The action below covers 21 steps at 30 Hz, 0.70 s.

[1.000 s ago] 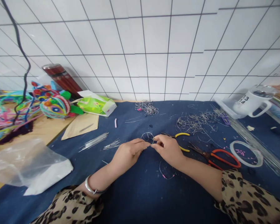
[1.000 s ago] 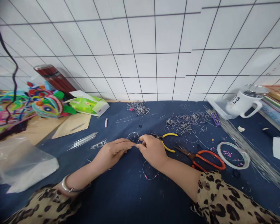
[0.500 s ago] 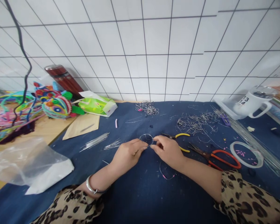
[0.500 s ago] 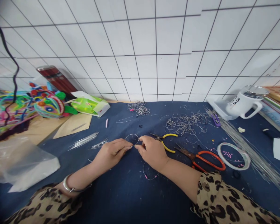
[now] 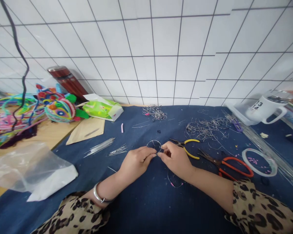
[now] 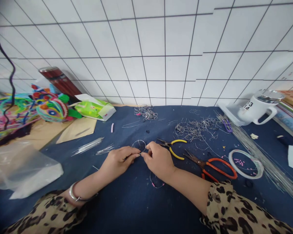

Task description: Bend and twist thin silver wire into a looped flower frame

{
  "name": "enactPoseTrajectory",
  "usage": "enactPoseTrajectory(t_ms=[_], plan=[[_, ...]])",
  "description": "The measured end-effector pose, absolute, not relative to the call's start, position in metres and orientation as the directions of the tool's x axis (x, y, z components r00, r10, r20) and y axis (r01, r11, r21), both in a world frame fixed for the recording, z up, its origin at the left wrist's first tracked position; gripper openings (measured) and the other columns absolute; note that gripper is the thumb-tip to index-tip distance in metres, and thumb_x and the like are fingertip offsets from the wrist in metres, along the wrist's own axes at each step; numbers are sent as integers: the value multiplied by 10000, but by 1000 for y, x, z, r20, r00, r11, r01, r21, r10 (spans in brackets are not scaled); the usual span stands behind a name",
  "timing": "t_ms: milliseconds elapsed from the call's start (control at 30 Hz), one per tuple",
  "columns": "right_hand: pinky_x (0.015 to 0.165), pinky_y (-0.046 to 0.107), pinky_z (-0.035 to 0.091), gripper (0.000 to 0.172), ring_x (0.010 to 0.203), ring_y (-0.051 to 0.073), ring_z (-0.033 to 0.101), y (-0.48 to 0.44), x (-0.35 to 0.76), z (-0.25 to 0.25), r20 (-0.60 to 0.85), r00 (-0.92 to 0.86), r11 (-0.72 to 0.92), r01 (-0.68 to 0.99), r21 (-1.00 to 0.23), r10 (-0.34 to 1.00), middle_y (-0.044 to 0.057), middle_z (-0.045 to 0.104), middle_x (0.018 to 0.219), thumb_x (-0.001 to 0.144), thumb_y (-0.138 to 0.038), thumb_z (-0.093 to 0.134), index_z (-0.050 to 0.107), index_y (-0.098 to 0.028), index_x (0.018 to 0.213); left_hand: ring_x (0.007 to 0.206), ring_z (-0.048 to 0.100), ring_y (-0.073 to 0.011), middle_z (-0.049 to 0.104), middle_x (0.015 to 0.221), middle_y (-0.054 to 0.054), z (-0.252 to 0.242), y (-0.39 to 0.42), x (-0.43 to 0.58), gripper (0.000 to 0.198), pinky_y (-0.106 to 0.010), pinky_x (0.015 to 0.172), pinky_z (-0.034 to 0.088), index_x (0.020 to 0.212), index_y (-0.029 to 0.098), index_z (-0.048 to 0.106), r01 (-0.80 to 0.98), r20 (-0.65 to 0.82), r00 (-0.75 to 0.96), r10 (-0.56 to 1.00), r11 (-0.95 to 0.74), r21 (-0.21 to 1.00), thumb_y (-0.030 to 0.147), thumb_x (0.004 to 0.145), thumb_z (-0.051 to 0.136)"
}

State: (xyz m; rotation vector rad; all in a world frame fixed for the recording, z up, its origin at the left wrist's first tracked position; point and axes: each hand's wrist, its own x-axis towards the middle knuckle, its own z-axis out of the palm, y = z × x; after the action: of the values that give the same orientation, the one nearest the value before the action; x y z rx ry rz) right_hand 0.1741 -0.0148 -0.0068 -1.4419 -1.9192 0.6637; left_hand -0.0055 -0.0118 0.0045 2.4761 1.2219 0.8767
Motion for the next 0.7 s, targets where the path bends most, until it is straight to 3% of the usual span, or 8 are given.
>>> enactPoseTrajectory(t_ms=[367,700], plan=[[599,235,386,142,628,120,537,-18,171,-5,160,-179,237,606,-759,971,-19,584,687,769,-291,561,510,-206,871,713,640,-142,677,794,-34,6,-15,-3,163,-243,640,526,919,184,647,633,429,397,812,-580,512,192,826,514],[634,250,398,142,676,135,555,-20,173,-1,147,-218,250,591,-767,965,2,600,722,810,-295,506,533,-200,911,729,627,-136,677,817,-21,6,-16,-6,155,-251,675,503,907,190,643,653,410,421,809,-584,483,187,824,513]])
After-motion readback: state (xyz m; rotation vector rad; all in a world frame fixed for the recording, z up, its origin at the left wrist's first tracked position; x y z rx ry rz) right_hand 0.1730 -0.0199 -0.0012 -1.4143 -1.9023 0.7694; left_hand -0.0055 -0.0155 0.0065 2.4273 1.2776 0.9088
